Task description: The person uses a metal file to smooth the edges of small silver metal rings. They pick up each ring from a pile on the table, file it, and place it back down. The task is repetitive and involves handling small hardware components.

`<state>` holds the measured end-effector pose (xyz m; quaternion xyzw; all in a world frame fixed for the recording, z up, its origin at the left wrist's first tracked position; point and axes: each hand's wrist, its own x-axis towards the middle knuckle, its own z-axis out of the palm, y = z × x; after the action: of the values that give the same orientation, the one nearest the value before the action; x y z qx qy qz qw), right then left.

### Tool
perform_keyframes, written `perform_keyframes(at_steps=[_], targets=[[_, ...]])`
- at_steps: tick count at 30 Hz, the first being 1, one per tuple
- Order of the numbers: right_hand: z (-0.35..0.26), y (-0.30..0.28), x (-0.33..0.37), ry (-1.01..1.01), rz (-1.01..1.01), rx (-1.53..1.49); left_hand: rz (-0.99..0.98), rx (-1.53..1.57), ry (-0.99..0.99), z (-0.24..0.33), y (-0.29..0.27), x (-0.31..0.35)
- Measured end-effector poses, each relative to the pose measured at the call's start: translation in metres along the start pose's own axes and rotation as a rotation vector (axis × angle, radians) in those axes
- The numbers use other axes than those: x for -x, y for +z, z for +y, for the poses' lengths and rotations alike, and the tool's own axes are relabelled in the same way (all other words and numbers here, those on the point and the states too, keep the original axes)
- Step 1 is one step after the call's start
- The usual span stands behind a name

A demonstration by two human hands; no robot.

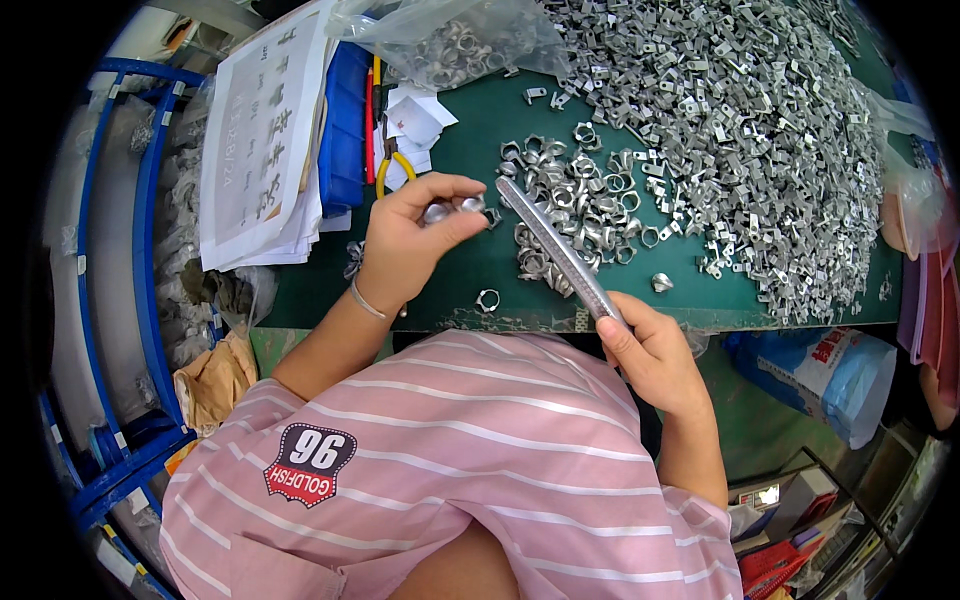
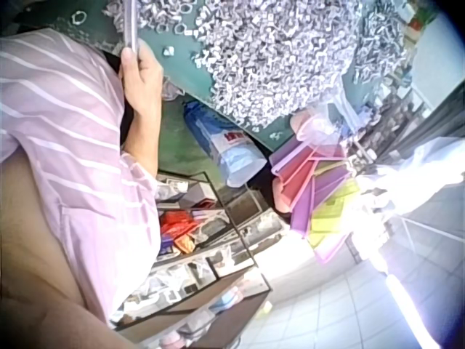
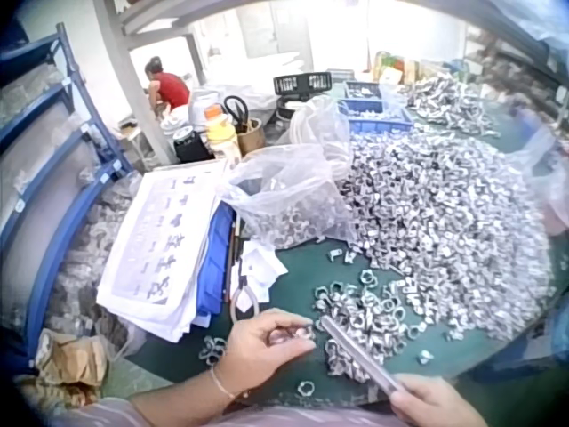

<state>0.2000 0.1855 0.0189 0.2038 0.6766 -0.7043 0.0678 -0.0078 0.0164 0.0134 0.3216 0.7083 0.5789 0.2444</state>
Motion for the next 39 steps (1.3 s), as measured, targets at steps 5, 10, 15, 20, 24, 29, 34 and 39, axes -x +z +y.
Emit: perform_keyframes(at_steps=[5,10,15,20,24,29,34,39], targets=[[-0.007,0.000,0.000,0.080,0.002,0.010,-0.099,1.089,-0.421,-0.015,-0.003,-0.002],[-0.011,0.003,-0.001,0.065,0.005,0.075,-0.067,1.173,-0.410,-0.014,-0.002,-0.004],[-0.014,0.006,-0.002,0.010,0.016,0.203,-0.119,1.104,-0.343,-0.015,-0.002,-0.003],[-0.023,0.013,-0.007,0.004,-0.029,0.259,-0.130,0.421,-0.303,0.009,0.014,0.006],[-0.020,0.012,-0.007,0.010,-0.098,0.173,-0.181,0.566,-0.264,0.000,0.015,0.009],[-0.020,0.010,-0.006,0.095,-0.155,0.012,-0.284,0.614,-0.344,0.003,0.005,0.008],[-0.019,0.008,-0.006,0.102,-0.188,-0.019,-0.277,0.435,-0.123,-0.005,0.009,0.008],[-0.016,0.012,-0.005,0.077,-0.167,-0.057,-0.248,0.464,-0.182,0.008,0.006,0.006]])
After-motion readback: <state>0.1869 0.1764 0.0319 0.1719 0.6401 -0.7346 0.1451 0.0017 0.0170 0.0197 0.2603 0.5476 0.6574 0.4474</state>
